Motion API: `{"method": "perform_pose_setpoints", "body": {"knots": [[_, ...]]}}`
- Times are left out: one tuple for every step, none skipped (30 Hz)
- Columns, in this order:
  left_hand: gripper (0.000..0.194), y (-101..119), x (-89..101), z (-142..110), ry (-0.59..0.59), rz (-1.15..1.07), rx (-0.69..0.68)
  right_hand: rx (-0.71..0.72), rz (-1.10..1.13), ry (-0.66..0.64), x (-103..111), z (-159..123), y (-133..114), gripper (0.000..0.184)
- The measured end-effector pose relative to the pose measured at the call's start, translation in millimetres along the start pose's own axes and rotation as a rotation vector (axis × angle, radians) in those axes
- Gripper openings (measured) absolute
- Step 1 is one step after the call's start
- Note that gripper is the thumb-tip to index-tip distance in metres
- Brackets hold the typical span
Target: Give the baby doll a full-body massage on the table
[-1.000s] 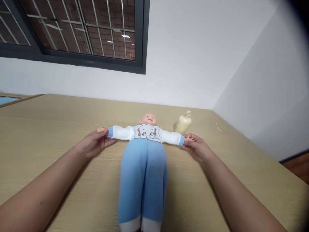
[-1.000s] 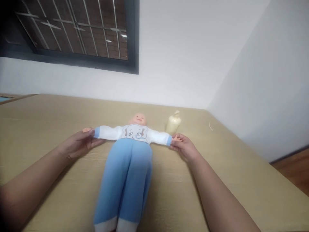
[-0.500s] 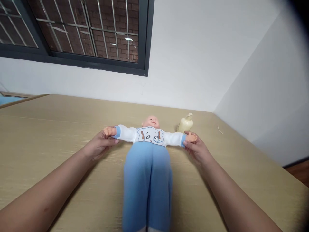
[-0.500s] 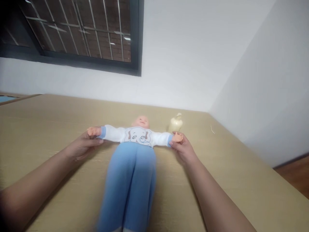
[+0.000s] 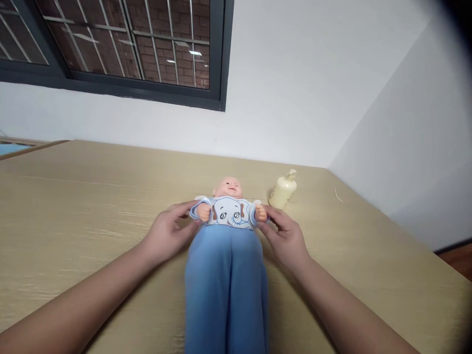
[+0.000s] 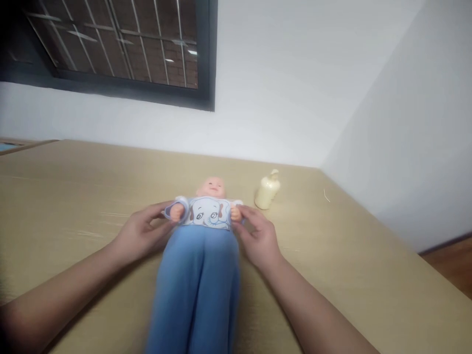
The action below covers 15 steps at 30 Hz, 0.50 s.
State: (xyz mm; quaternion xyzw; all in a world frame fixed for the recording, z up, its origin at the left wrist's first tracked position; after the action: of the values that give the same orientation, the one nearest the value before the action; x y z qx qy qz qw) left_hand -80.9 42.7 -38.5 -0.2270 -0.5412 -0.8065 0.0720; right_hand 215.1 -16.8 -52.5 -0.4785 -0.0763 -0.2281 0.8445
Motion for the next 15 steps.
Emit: {"method": "perform_pose_setpoints", "body": {"knots": [[0.048,3,-2.0,-1,-0.016,0.095,-0.070,0.059,-0.064,-0.041,-3,-2,-2,0.036],[0.051,6,-4.1,-2,-0.040,0.189,-0.137,0.117,-0.116,-0.081,-6,-4,-4,0.039],[0.055,7,-6.3,-3,-0.068,0.274,-0.194,0.172,-0.154,-0.118,-8,-5,-5,0.043],[0.059,9,-8.4,-3,-0.100,0.345,-0.242,0.221,-0.182,-0.156,-9,-7,-5,0.048],[0.063,9,-10.4,-4,-0.131,0.405,-0.282,0.265,-0.205,-0.193,-11,-8,-6,0.052],[0.067,10,-12.2,-4,-0.155,0.456,-0.316,0.303,-0.226,-0.226,-11,-10,-7,0.057],[0.071,10,-13.9,-5,-0.174,0.502,-0.347,0.337,-0.244,-0.252,-12,-10,-8,0.061],[0.074,10,-15.5,-5,-0.188,0.544,-0.377,0.367,-0.260,-0.275,-13,-11,-9,0.065],[0.076,9,-16.9,-5,-0.196,0.580,-0.407,0.388,-0.277,-0.296,-14,-12,-11,0.067],[0.078,9,-18.3,-6,-0.204,0.611,-0.431,0.403,-0.295,-0.313,-15,-12,-12,0.069],[0.080,8,-19.5,-6,-0.211,0.634,-0.450,0.414,-0.312,-0.329,-17,-12,-13,0.071],[0.081,7,-20.5,-6,-0.216,0.650,-0.465,0.421,-0.328,-0.342,-19,-12,-13,0.072],[0.082,6,-21.3,-6,-0.222,0.655,-0.474,0.426,-0.343,-0.354,-20,-13,-14,0.073],[0.082,5,-21.8,-6,-0.226,0.651,-0.478,0.429,-0.355,-0.364,-21,-13,-14,0.074],[0.082,4,-22.1,-6,-0.229,0.636,-0.478,0.429,-0.363,-0.371,-22,-13,-14,0.074]]}}
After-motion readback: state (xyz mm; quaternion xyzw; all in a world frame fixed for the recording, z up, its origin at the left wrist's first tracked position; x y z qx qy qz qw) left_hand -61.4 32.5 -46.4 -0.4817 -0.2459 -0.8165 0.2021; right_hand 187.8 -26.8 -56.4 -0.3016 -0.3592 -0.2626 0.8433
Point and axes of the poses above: each hand's wrist, its own z-axis towards the middle knuckle, its own x-axis out of the back of the hand, y = z × x, the point moved 4 cm from there along z, towards the middle knuckle, and after that the axes turned 3 degrees about x, right-handed, at the moved point
